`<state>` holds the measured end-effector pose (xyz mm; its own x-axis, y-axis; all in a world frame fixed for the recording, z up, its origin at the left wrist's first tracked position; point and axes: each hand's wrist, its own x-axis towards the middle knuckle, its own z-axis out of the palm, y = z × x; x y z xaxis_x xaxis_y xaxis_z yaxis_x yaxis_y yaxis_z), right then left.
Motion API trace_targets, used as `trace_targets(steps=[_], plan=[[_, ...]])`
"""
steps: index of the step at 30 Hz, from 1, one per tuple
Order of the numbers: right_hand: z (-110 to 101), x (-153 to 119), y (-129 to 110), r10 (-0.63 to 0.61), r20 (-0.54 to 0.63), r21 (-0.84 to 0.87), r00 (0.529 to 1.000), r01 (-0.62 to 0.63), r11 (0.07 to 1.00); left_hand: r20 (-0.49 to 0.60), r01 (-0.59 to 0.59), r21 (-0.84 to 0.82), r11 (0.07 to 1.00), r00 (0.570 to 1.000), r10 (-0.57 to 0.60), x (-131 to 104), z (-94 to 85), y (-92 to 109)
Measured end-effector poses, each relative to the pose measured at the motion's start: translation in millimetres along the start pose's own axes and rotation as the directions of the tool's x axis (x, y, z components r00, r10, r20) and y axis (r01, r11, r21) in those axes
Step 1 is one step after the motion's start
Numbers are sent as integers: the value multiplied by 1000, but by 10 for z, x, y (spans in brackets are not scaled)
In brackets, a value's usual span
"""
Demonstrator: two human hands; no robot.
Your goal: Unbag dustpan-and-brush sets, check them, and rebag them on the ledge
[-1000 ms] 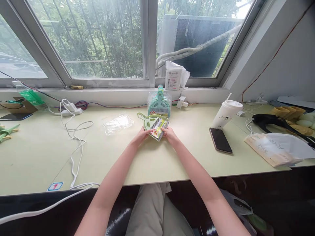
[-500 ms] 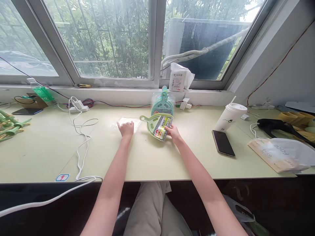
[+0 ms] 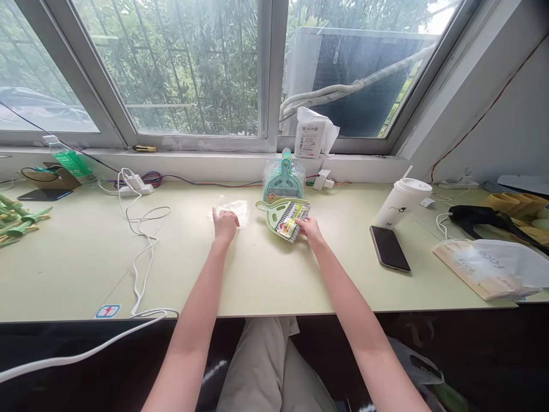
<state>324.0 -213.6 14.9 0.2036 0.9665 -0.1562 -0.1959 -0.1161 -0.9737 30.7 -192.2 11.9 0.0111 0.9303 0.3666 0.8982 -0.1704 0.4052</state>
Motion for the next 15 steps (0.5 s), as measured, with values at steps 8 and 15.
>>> trace_targets(steps=[8, 15], plan=[[83, -56, 4, -3, 106, 21, 994, 1, 1000, 45, 31, 70, 997, 998, -34, -59, 124, 197], [44, -15, -5, 31, 61, -48, 998, -28, 998, 91, 145, 125, 982, 983, -157, -19, 81, 140]])
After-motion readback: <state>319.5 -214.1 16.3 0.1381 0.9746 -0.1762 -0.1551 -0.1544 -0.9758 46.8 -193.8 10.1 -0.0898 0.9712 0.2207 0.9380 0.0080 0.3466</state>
